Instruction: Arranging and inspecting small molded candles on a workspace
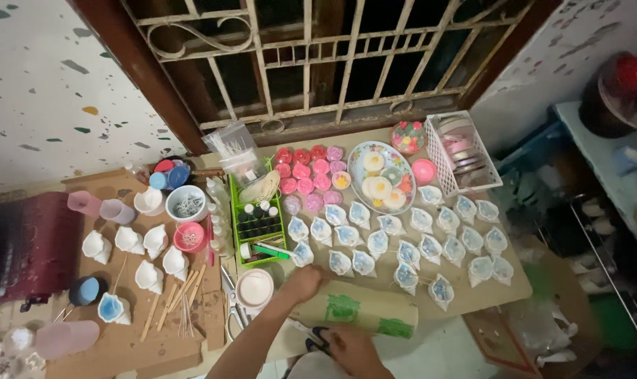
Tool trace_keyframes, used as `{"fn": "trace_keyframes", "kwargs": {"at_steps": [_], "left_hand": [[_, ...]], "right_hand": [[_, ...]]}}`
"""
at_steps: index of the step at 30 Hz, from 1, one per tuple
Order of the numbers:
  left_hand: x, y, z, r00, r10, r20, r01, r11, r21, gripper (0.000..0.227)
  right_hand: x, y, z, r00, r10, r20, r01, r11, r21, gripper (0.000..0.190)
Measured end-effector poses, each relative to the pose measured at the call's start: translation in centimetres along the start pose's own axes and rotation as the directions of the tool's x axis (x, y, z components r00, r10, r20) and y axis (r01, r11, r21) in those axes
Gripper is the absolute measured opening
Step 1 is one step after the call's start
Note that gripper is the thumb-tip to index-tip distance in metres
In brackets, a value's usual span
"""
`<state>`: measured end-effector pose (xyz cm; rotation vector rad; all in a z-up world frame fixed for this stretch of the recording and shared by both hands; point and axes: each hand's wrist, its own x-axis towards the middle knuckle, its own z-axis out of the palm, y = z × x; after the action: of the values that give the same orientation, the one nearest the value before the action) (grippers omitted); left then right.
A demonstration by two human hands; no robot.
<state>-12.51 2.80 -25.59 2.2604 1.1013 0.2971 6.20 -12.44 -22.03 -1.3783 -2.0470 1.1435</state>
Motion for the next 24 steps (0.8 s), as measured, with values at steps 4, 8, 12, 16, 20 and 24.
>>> {"fn": "trace_keyframes", "kwargs": {"at_steps": [4, 8, 12, 16, 20, 24], "left_hand": [[-1.4, -1.1, 0.3, 0.999, -0.003, -0.051, 0.0, 0.999, -0.052, 0.03], [-3.3, -2.0, -0.1, 0.994, -0.059, -0.093, 0.06, 0.998, 0.015, 0.011], [-4.8, -1.8, -0.4, 0.982, -0.09, -0.164, 0.067, 0.988, -0.141, 0.031], [-5.3, -2.3, 1.3, 0.967, -0.196, -0.164, 0.18, 0.978, -0.105, 0.045], [-4.3, -2.2, 2.9, 0.976, -0.172, -0.13, 0.187, 0.976, 0.115, 0.043], [-3.2, -1.6, 1.9, 0.991, -0.135, -0.02, 0.135, 0.99, 0.038, 0.02]], "right_hand": [[2.9, 2.2, -0.5, 0.947, 0.051, -0.318, -0.156, 0.937, -0.314, 0.045], [6.0, 2.3, 0.3, 0.897, -0.002, -0.441, -0.149, 0.94, -0.307, 0.037], [6.0, 1.9, 0.8, 0.858, -0.032, -0.513, -0.135, 0.949, -0.285, 0.01], [5.3, 1.5, 0.7, 0.851, -0.075, -0.519, -0.063, 0.968, -0.243, 0.019], [4.7, 2.0, 0.3, 0.843, 0.169, -0.512, -0.091, 0.981, 0.173, 0.011], [3.7, 3.8, 0.6, 0.86, 0.297, -0.416, -0.165, 0.932, 0.323, 0.01]]}}
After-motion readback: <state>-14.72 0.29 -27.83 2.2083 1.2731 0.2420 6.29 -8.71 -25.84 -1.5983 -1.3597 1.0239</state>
